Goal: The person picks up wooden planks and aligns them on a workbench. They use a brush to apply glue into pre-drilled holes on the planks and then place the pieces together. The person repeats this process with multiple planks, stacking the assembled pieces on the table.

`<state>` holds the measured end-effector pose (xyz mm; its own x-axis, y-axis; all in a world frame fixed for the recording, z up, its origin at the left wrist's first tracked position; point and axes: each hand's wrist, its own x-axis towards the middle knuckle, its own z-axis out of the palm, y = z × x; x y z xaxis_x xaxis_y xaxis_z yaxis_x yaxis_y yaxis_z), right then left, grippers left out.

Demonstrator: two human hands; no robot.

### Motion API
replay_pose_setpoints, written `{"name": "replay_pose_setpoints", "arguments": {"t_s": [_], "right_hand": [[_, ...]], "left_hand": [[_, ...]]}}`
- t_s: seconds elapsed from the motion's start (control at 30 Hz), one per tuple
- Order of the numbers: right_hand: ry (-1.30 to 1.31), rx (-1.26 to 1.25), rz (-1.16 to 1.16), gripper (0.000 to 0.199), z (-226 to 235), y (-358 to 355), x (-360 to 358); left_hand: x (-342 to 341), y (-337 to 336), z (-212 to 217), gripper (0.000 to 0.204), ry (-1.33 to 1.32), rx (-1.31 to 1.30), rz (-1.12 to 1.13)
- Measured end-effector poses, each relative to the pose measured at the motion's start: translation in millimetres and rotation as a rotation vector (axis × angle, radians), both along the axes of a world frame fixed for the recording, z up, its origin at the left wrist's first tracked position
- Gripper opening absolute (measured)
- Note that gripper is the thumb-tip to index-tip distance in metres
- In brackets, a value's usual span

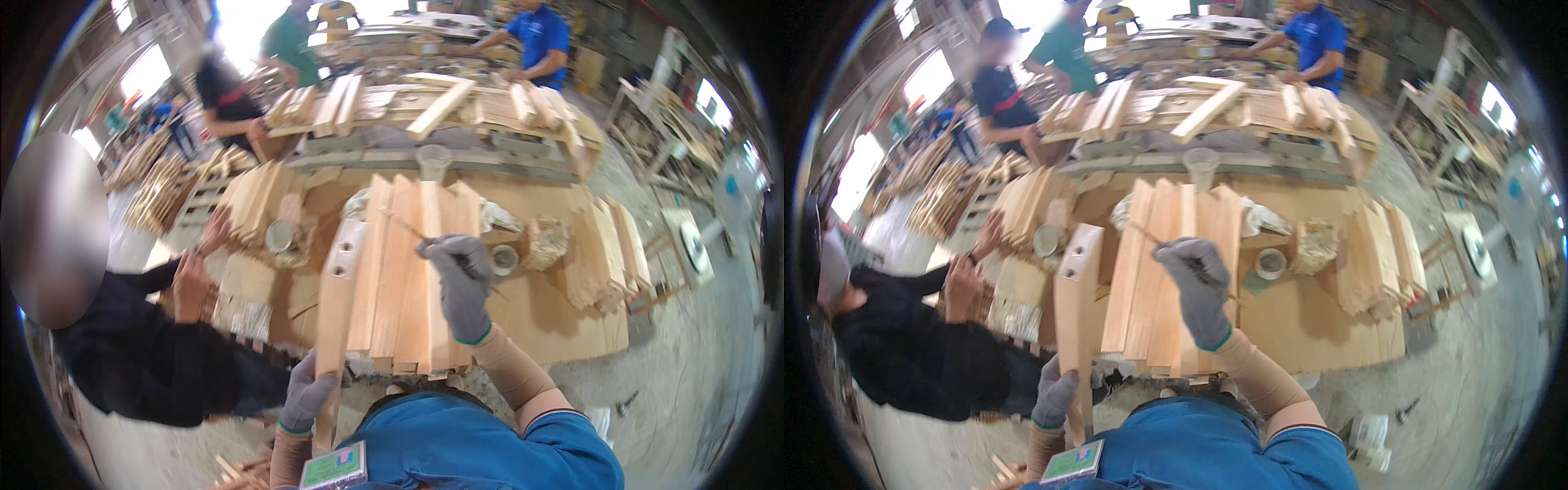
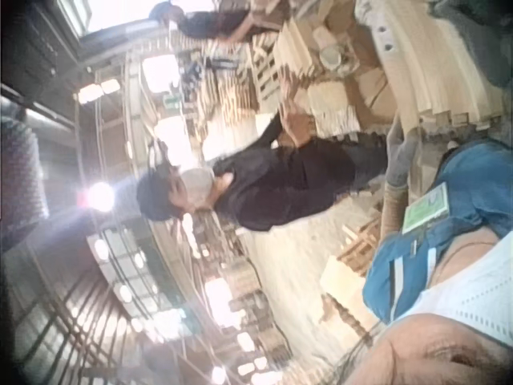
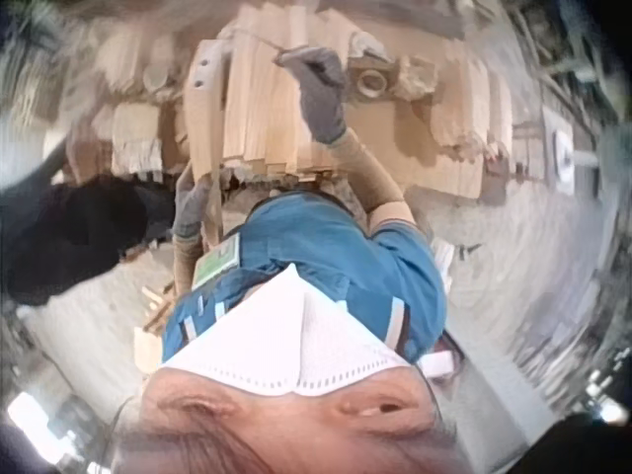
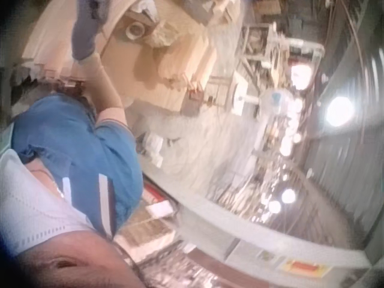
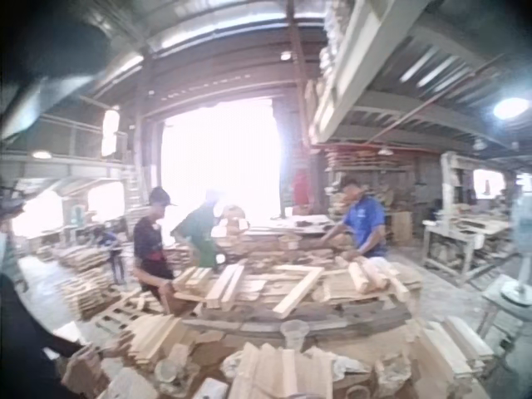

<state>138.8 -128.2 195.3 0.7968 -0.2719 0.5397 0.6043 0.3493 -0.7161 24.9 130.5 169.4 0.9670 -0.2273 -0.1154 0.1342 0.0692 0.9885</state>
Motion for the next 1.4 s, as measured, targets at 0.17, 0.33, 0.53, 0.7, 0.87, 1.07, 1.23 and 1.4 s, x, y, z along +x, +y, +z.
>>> {"name": "replay_pose_setpoints", "arguments": {"t_s": [0.17, 0.33, 0.53, 0.7, 0.87, 1.07, 1.23, 1.4], "right_hand": [[0.045, -0.132, 0.118, 0.035, -2, -9, -22], [-0.060, -0.384, 0.092, 0.053, -4, -44, -33], [0.202, -0.776, 0.016, 0.099, 12, -118, -36], [0.251, -0.786, -0.248, 0.092, -13, -195, -4], [0.361, -0.759, -0.489, 0.082, -20, -300, 87], [0.531, -1.061, -0.617, 0.067, -12, -403, 253], [0.619, -1.223, -0.748, 0.049, -26, -454, 346], [0.589, -1.310, -0.859, 0.019, -40, -428, 399]], "left_hand": [[59, -31, 41, 0.036, 0.003, 0.009, 0.048], [138, -113, 77, 0.039, -0.080, -0.082, 0.027], [209, -231, 102, 0.065, -0.196, -0.177, -0.087], [240, -322, 102, 0.077, -0.341, -0.127, -0.184], [230, -335, 94, 0.073, -0.306, -0.026, -0.154], [216, -266, 87, 0.069, -0.124, 0.120, 0.113], [198, -228, 96, 0.067, -0.112, 0.210, 0.288], [173, -201, 96, 0.057, -0.140, 0.350, 0.523]]}}
